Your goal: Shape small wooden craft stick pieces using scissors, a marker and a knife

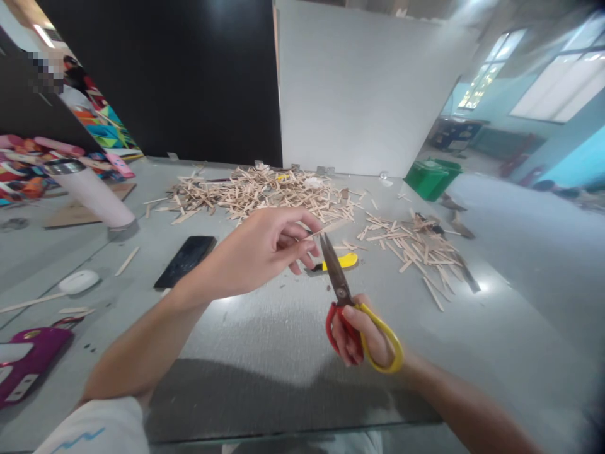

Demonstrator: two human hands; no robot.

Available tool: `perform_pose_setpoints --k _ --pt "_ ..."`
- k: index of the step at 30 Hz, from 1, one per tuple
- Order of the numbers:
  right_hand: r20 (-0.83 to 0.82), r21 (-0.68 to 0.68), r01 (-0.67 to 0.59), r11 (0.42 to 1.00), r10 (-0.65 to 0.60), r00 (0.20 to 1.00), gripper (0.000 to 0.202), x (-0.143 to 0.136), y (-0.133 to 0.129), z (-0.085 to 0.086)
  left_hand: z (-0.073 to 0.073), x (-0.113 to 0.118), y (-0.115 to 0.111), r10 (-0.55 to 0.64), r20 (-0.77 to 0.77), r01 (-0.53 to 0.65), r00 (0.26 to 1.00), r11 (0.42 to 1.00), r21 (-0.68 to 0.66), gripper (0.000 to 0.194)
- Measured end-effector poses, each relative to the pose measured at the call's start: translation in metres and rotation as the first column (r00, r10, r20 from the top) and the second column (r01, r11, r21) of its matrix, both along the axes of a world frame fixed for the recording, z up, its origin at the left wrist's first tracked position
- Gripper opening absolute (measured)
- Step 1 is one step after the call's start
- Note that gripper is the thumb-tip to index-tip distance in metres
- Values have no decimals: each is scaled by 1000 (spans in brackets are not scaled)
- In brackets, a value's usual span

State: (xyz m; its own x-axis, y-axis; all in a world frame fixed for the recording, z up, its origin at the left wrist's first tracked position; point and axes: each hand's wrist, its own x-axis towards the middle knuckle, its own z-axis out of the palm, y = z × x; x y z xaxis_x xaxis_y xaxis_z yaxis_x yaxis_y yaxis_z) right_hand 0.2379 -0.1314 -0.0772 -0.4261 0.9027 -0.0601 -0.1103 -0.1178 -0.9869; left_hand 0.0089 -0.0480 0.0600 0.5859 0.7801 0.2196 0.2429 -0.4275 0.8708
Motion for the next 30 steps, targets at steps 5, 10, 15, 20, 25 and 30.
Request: perform_pose_setpoints --k 5,10,15,20,25,30 --pt "-33 -16 -51 999 50 998 71 1 4 -5 -2 -1 3 38 -56 -35 998 998 47 17" --pt "-9 -58 -79 995 79 997 73 1 4 -3 -3 -3 6 31 -79 -24 996 996 84 19" --pt "-131 -161 -141 977 120 984 75 1 4 -8 -1 -3 10 21 -98 -17 995 999 42 21" --pt "-415 -196 -334 922 231 880 77 2 6 -11 0 -4 13 -12 -96 14 995 1000 21 19" --pt "-486 -182 -383 906 256 835 78 4 4 -9 -2 -6 17 16 -86 -13 996 999 30 19" --pt "-389 -129 -122 984 63 919 80 5 19 -7 -2 -7 20 79 -60 -77 995 996 32 14"
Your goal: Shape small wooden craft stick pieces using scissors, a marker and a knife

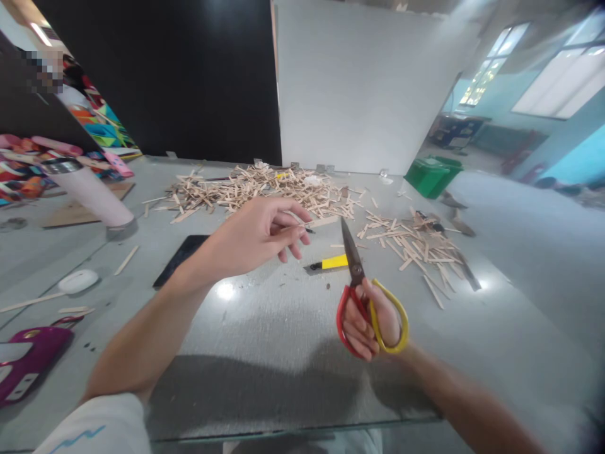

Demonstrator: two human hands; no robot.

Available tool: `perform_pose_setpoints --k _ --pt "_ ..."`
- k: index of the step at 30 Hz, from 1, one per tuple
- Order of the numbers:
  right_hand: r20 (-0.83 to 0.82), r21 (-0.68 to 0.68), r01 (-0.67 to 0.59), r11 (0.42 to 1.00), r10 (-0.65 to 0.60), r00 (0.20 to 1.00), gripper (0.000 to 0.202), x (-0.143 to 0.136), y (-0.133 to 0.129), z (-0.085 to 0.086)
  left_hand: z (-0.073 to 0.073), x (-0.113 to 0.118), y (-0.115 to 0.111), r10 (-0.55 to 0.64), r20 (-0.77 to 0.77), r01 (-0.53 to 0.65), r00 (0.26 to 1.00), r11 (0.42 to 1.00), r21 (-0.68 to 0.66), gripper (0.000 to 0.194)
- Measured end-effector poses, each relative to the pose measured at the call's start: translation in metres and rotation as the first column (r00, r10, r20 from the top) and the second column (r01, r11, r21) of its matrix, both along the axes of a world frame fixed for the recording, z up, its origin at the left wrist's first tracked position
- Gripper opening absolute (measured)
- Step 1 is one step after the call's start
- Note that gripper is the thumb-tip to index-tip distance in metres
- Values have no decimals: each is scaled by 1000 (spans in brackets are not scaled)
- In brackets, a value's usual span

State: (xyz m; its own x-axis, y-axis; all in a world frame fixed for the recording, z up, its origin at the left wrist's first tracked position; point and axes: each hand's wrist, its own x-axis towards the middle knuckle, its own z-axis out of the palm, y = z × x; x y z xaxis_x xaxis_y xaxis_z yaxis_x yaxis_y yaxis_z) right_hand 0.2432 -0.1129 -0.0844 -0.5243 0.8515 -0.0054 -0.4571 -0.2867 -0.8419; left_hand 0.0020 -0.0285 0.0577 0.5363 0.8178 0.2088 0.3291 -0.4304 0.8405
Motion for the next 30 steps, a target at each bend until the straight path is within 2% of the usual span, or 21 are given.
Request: perform_pose_setpoints --k 2,3,4,5,6,7,8,9,10,11,12,14,16,19,20,22,23,24,25,27,30 --pt "232 81 206 975 -219 948 78 8 13 4 0 1 0 14 5 -14 1000 1000 21 8" --pt "397 157 280 947 -320 860 76 15 21 8 1 1 -1 27 1 -27 1000 999 43 7" --pt "556 258 336 906 -423 715 73 24 29 12 1 2 -1 46 -5 -46 999 997 69 7" --pt "702 381 323 866 -498 509 70 35 38 15 1 2 0 71 -9 -70 997 993 96 8" --pt "784 504 270 820 -566 255 67 47 47 19 0 3 0 99 -10 -97 995 988 121 9" --pt "797 591 206 780 -604 -4 63 59 56 22 0 4 2 127 -5 -125 992 981 146 11" --pt "785 613 148 776 -577 -225 58 72 64 23 -1 5 4 149 10 -149 989 974 169 12" --pt "767 589 109 801 -511 -388 53 85 71 24 -2 5 7 163 40 -167 986 967 191 14" --pt "750 541 81 837 -436 -498 50 97 77 23 -5 5 10 165 75 -177 983 962 208 16" --pt "730 493 55 868 -379 -569 47 108 82 22 -8 5 14 157 117 -179 981 960 216 19" --pt "719 449 35 893 -338 -607 46 118 86 20 -13 5 18 142 158 -174 977 962 212 21" --pt "726 375 14 927 -285 -625 44 135 88 16 -28 3 23 104 189 -133 976 979 151 20" --pt "745 328 -10 945 -265 -612 40 147 86 14 -50 3 25 72 177 -80 982 996 42 16" --pt "736 311 -34 950 -263 -623 35 152 79 12 -95 8 19 16 189 20 982 982 -185 24" --pt "715 358 -68 931 -320 -621 33 149 78 11 -110 11 15 3 215 59 977 958 -280 25" --pt "651 504 -210 838 -528 -545 31 137 78 6 -140 19 5 -23 238 124 971 900 -419 30" --pt "609 587 -310 748 -660 -441 33 128 80 3 -152 22 0 -29 239 140 971 875 -464 32" --pt "599 614 -390 687 -727 -337 37 117 83 -1 -163 26 -4 -24 243 145 970 856 -497 34" --pt "612 609 -452 652 -749 -255 38 107 88 -5 -171 29 -7 -11 247 140 969 846 -514 35" --pt "644 583 -545 602 -752 -142 40 87 98 -11 -180 32 -11 47 268 102 962 850 -517 36" --pt "677 534 -657 532 -735 -46 39 71 109 -13 -180 30 -8 169 312 11 935 864 -503 37"
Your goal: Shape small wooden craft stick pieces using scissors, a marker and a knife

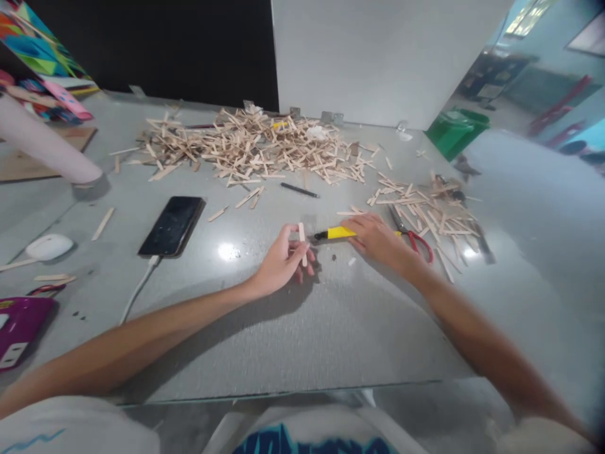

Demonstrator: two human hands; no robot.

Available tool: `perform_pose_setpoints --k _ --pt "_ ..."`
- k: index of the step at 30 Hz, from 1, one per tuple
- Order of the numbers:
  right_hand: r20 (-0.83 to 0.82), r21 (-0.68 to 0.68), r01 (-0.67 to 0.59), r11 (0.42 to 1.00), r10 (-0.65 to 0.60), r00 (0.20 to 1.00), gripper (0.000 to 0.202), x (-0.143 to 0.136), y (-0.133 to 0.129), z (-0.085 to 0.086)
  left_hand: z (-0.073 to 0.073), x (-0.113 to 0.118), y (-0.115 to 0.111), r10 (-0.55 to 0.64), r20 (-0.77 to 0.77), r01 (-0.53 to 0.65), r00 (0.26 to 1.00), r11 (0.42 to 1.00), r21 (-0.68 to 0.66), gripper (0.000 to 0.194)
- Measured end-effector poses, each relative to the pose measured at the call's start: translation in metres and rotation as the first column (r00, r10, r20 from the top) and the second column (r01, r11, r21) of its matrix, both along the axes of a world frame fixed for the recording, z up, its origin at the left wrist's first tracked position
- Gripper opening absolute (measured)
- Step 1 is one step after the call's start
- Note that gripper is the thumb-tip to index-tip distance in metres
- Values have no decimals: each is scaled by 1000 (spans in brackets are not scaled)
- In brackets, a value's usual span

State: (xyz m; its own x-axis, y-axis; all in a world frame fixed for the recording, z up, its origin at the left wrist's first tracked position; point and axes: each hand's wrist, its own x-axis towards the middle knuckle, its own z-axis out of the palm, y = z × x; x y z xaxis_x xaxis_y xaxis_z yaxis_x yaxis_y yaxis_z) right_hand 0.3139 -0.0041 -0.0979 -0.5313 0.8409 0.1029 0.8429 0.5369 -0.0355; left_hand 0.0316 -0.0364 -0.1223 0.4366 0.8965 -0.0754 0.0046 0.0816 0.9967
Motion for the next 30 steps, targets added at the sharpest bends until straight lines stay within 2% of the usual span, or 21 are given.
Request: perform_pose_setpoints --k 2,4,9,11,12,15,18,21,23,25,27,28,30 --pt "19 5 -23 1000 23 1000 32 -2 2 5 4 -5 6 77 14 -77 997 997 9 39" --pt "-1 27 20 999 -20 1000 32 2 1 13 10 -12 12 138 6 -138 990 990 33 38" --pt "-143 12 165 986 -162 976 38 19 -8 27 20 -29 24 211 -90 -205 973 976 71 18" --pt "-140 1 196 981 -194 971 36 27 -11 28 22 -32 25 167 -181 -154 969 985 80 6" --pt "-126 8 218 976 -216 968 35 31 -12 27 23 -33 26 138 -233 -119 963 989 93 6" --pt "-97 62 300 952 -293 951 37 44 -16 19 25 -36 29 112 -369 -52 923 984 168 22" --pt "-135 108 353 929 -338 931 38 58 -22 5 29 -38 29 130 -492 -1 861 967 253 26" --pt "-190 99 385 917 -363 912 34 67 -28 -10 38 -39 17 95 -588 111 803 946 304 16" --pt "-208 73 408 910 -387 898 33 69 -30 -17 46 -38 -2 22 -625 220 780 926 307 9" --pt "-214 56 423 904 -403 890 35 68 -30 -20 49 -39 -26 -41 -677 374 735 857 355 13" --pt "-220 51 429 902 -409 886 35 67 -28 -22 45 -42 -51 -99 -718 551 689 716 430 22" --pt "-222 49 429 902 -409 885 35 67 -27 -23 41 -45 -61 -91 -746 598 660 664 448 26" --pt "-228 48 427 903 -407 885 34 68 -25 -26 29 -52 -70 -97 -791 661 604 616 428 27"
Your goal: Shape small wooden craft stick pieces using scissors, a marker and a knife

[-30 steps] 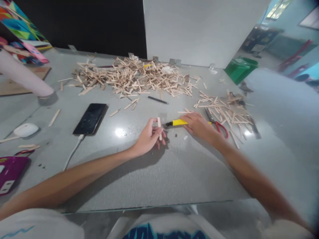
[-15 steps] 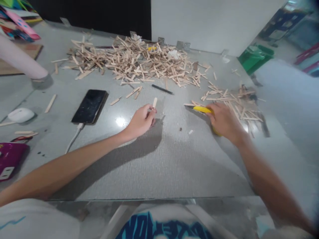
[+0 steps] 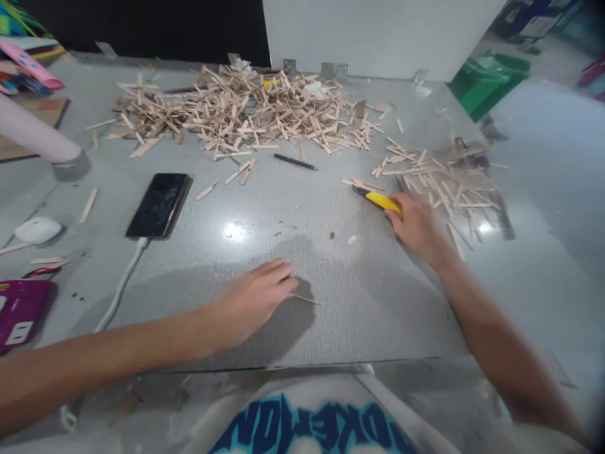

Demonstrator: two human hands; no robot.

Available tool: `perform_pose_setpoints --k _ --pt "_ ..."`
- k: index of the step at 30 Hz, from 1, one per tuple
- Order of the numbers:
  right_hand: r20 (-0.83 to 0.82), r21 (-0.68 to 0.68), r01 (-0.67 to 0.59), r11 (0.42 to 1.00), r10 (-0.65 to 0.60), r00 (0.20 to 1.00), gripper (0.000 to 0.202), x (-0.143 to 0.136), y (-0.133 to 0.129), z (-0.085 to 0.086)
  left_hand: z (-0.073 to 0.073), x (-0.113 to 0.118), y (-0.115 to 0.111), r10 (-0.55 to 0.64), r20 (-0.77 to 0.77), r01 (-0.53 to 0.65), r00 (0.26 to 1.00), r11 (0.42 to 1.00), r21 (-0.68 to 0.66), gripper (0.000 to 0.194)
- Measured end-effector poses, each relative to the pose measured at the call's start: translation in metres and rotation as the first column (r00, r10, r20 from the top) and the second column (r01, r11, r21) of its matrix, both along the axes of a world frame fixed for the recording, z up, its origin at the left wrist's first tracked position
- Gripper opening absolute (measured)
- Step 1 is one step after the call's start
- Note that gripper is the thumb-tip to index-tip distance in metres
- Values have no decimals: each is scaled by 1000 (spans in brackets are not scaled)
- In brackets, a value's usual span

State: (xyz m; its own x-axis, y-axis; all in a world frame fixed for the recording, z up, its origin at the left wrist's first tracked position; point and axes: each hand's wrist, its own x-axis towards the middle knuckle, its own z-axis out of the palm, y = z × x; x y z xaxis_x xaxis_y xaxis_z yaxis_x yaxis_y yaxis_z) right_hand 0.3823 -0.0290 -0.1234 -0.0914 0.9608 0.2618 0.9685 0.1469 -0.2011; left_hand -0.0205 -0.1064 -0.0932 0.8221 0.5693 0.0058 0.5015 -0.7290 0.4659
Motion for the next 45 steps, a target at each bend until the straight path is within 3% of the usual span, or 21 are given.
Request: perform_pose_setpoints --k 3,6,11,14,17,19,21,23,25,27,30,33,35,36,38,41,43,45 --pt "-1 -1 -15 1000 15 1000 34 4 2 -4 -15 -7 23 171 -47 -170 984 985 13 22" --pt "3 -7 -20 1000 20 1000 33 5 3 -6 -20 -7 84 352 -26 -350 936 934 66 21" --pt "12 -10 -22 1000 22 1000 33 5 3 -6 -7 -9 196 487 64 -491 871 864 114 28" --pt "13 -22 -17 1000 17 1000 34 5 4 -6 8 -9 227 529 113 -539 841 835 105 42" --pt "-2 -28 -20 999 20 1000 34 4 3 -5 20 4 208 493 132 -503 860 863 55 41" --pt "-15 -32 -28 999 27 1000 33 3 2 -3 21 20 167 406 108 -406 908 914 -15 31" --pt "-20 -35 -30 999 29 999 33 1 0 -1 17 36 114 248 62 -239 967 963 -126 17" --pt "-19 -31 -20 999 20 1000 33 -1 -2 2 8 49 67 103 23 -96 994 973 -209 13" --pt "-15 -30 -15 999 15 1000 33 -2 -3 4 -4 58 47 46 -25 -50 999 980 -193 20" --pt "-12 -35 -17 999 17 1000 33 -3 -4 5 -16 64 61 140 -22 -142 990 985 -94 21" --pt "-13 -30 -11 999 11 1000 33 -5 -4 6 -25 64 134 413 100 -418 905 908 34 22" --pt "-12 -32 -5 999 5 1000 31 -6 -5 8 -20 53 214 557 159 -568 815 822 33 34" --pt "-11 -36 -8 999 7 1000 31 -7 -5 9 -12 47 242 629 188 -636 755 771 -25 36" --pt "-11 -37 -10 999 9 1000 31 -8 -5 10 -7 47 246 625 195 -633 755 774 -30 32" --pt "-8 -35 -12 999 12 1000 31 -8 -5 9 0 54 230 604 200 -611 772 791 -31 30" --pt "-1 -25 -23 999 23 1000 32 -4 -3 3 -2 79 172 382 145 -373 913 924 -87 18" --pt "-9 -14 -28 1000 28 1000 33 0 0 -3 -11 96 136 271 101 -259 957 958 -119 10" --pt "-25 -10 -32 999 32 999 34 3 1 -6 -19 105 121 256 66 -249 964 963 -101 12"
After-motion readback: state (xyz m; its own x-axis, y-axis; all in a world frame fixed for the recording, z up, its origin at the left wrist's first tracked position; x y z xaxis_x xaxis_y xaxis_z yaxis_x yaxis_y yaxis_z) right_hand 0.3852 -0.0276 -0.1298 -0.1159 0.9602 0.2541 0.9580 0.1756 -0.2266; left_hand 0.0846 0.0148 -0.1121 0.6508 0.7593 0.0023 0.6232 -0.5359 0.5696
